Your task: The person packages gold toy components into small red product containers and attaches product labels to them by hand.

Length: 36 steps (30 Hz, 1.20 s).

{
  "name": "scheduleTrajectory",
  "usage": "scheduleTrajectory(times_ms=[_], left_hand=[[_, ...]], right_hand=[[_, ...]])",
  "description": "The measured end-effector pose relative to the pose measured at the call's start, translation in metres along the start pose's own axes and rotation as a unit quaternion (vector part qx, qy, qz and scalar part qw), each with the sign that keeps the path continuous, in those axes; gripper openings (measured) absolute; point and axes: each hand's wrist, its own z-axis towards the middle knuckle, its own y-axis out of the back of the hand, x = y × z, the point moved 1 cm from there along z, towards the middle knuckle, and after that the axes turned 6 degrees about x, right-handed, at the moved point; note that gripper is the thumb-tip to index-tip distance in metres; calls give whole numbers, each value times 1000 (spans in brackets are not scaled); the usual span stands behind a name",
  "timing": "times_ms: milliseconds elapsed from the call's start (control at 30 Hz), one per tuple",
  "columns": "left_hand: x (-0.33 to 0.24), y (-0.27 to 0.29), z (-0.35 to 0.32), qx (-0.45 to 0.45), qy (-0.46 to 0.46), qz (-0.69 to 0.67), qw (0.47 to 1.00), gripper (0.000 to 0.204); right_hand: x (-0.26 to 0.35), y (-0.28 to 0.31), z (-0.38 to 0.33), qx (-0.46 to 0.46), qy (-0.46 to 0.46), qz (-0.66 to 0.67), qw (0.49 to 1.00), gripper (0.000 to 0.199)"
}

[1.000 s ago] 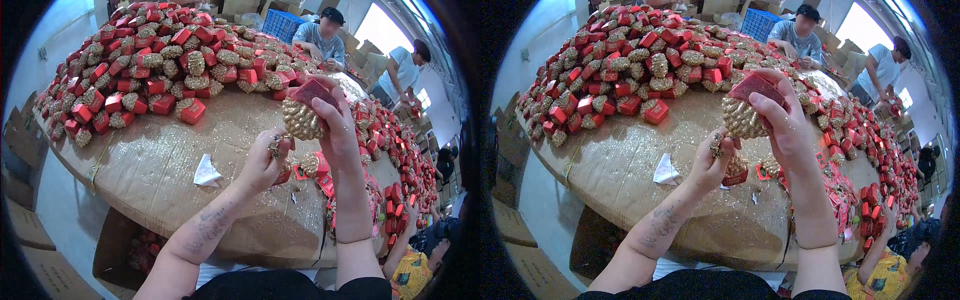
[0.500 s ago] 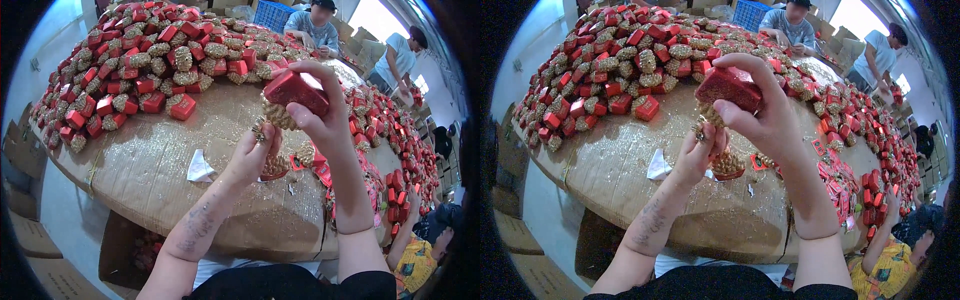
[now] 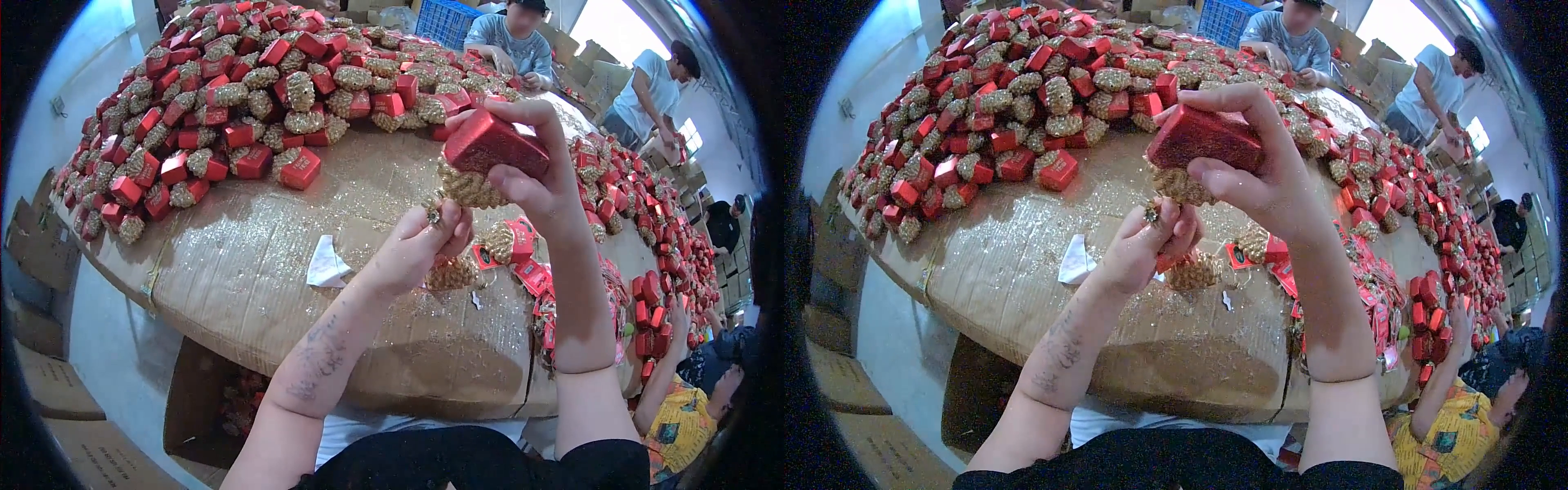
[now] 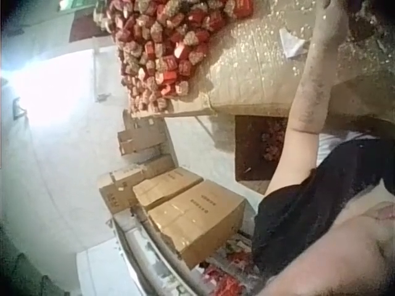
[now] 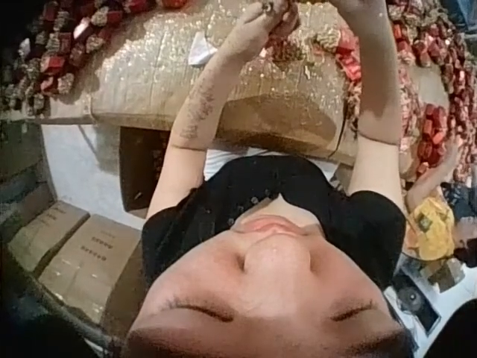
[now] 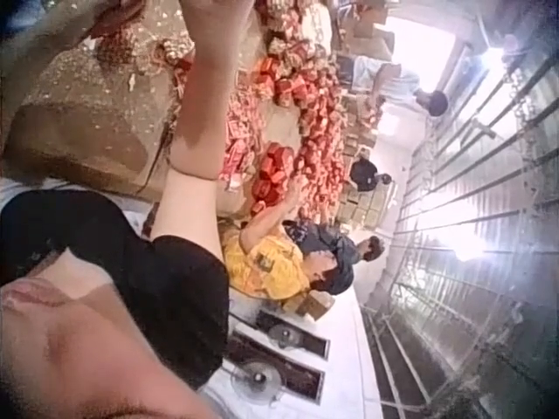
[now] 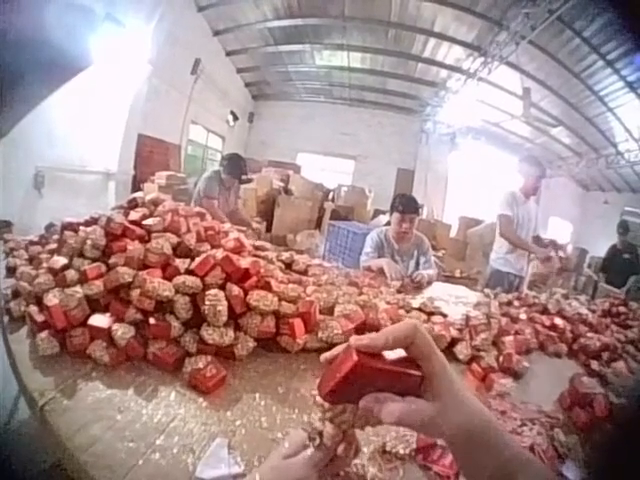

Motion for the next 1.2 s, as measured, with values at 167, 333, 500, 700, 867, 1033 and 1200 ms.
scheduleTrajectory(times_ms=[167, 333, 500, 700, 867, 1033, 1200], left_hand=[[6, 3, 1, 53, -18, -57, 997, 38], [3, -2, 3, 21, -32, -43, 998, 40], [23, 13, 13, -218, 111, -34, 969, 49], [42, 44, 15, -399, 24, -70, 914, 55], [25, 42, 13, -452, -36, -96, 886, 51], [40, 48, 20, -424, -127, -87, 893, 38], [37, 48, 15, -366, -149, -5, 919, 34]], right_hand=[[0, 2, 0, 13, 22, 1, 1000, 52], [-22, 8, -5, -46, -54, 53, 996, 48], [-35, 7, 8, -118, -170, -14, 978, 46], [-71, -26, 81, 59, -109, -356, 926, 50], [-140, -116, 151, 349, -151, -333, 863, 65], [-190, -127, 171, 491, -128, -375, 776, 68], [-191, -107, 160, 545, -175, -365, 734, 55]])
